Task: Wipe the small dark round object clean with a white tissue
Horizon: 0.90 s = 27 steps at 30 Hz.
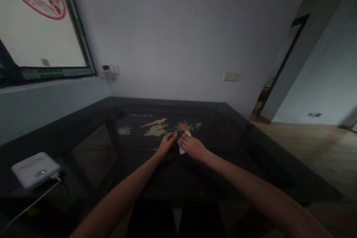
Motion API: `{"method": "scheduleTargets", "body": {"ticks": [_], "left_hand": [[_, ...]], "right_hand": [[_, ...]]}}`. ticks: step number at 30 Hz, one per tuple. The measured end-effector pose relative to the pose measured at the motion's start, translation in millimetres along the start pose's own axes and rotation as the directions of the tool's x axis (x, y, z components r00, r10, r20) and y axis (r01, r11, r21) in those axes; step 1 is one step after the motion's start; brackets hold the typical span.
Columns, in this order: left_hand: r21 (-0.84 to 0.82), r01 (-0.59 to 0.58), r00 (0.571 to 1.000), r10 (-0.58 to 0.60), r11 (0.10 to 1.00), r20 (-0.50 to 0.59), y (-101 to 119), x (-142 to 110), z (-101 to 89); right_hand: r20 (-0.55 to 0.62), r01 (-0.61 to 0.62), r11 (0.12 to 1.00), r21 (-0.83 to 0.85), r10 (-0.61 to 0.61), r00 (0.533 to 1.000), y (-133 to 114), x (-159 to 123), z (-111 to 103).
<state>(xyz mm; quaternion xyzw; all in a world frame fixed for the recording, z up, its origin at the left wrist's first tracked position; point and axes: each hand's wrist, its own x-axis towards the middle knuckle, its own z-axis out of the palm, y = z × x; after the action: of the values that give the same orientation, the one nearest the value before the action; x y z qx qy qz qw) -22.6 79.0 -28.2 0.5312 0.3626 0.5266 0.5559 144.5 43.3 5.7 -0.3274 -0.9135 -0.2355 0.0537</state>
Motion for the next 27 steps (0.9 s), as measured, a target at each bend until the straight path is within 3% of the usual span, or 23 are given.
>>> {"method": "scheduleTargets", "body": {"ticks": [5,8,10,14,18,20,23,27], "left_hand": [[-0.011,0.025,0.999,-0.025,1.0,0.026,4,-3,1.0],[0.018,0.014,0.999,-0.015,1.0,0.051,4,-4,0.3],[0.027,0.001,0.998,-0.002,1.0,0.066,3,-3,-0.6],[-0.03,-0.022,0.998,0.024,0.999,0.059,1,-1,-1.9],[-0.047,0.001,0.999,0.002,0.999,0.054,5,-3,-0.6],[-0.047,0.004,0.999,-0.002,0.999,0.041,7,-4,0.2],[-0.056,0.002,0.999,0.0,0.998,0.041,6,-4,0.4],[-0.082,-0.011,0.999,0.015,0.997,0.04,3,-2,-0.3]], "right_hand": [[0.027,-0.014,1.0,0.017,0.013,1.0,-3,-3,-3],[0.074,-0.169,0.973,0.157,0.159,0.985,-18,-2,-11],[0.097,-0.315,0.908,0.277,0.3,0.949,-29,1,-17],[0.116,-0.478,0.66,0.58,0.514,0.85,-41,9,-20],[0.116,-0.372,0.305,0.877,0.618,0.778,-43,17,-15],[0.093,-0.299,0.219,0.929,0.642,0.761,-43,18,-12],[0.08,-0.339,0.298,0.892,0.634,0.769,-45,16,-11],[0.068,-0.429,0.592,0.682,0.532,0.844,-42,8,-14]]}}
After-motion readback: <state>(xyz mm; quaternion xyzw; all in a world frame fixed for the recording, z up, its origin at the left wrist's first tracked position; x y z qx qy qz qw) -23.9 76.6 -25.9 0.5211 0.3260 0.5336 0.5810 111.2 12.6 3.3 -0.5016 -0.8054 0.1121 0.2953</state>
